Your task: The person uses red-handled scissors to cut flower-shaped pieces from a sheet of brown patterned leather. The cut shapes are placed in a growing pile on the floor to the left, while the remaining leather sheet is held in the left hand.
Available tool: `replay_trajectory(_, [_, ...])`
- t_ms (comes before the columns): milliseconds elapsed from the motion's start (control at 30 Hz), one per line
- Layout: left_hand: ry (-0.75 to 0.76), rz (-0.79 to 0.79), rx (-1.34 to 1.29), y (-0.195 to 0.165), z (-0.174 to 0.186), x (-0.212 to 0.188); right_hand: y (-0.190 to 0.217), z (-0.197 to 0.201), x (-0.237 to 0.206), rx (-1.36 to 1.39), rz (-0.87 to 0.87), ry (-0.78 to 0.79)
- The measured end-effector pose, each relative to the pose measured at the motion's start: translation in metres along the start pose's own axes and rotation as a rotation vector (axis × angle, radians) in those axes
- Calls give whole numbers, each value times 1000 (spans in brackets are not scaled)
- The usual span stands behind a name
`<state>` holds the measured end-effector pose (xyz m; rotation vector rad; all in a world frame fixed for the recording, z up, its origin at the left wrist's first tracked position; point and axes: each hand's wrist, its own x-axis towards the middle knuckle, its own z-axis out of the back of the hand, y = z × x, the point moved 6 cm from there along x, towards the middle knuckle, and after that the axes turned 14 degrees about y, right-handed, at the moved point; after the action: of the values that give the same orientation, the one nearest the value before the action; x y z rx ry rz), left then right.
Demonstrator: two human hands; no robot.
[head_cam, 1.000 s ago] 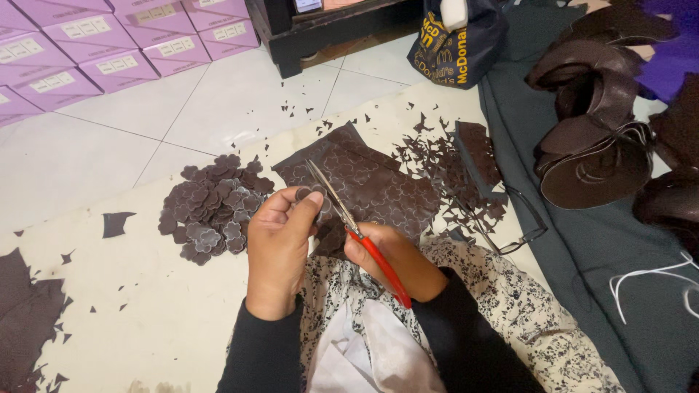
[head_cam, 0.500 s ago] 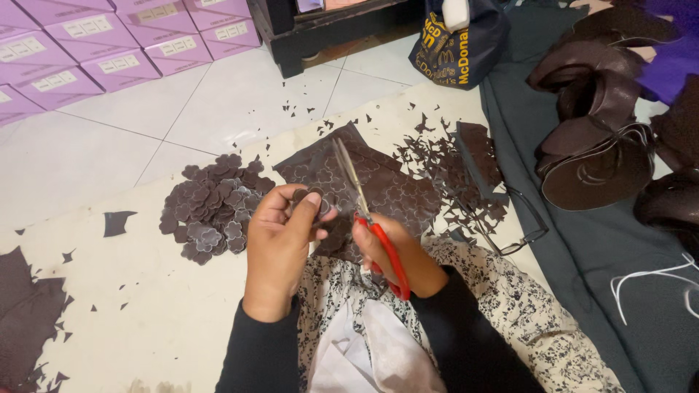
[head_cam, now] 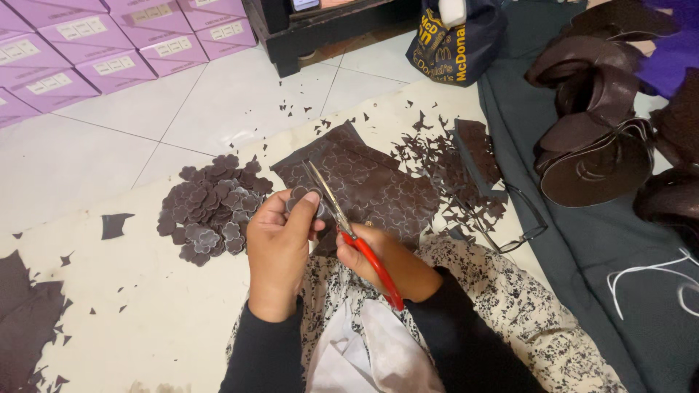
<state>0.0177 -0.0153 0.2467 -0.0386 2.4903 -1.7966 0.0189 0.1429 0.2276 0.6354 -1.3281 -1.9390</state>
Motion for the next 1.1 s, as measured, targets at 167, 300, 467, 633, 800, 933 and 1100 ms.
replay_trajectory(167, [-31, 15, -20, -1, -4, -3, 1, 0, 1, -7, 31, -6])
replay_trajectory(300, [-43, 1, 21, -4, -8, -4, 4, 1, 1, -8, 32, -26])
replay_trajectory(467, [-43, -19, 38, -6, -10, -5, 6, 1, 0, 16, -5, -26])
replay_trajectory(633, [-46, -23, 25, -5, -11, -3, 0, 0, 1, 117, -29, -28])
replay_trajectory(800, [-24, -34, 25, -4, -12, -4, -8, 0, -1, 93, -44, -68])
replay_trajectory(933, [9, -19, 31, -2, -12, -1, -26, -1, -3, 371, -198, -149])
replay_trajectory(1100, [110, -91, 131, -6, -13, 0, -24, 13, -4, 357, -133, -232])
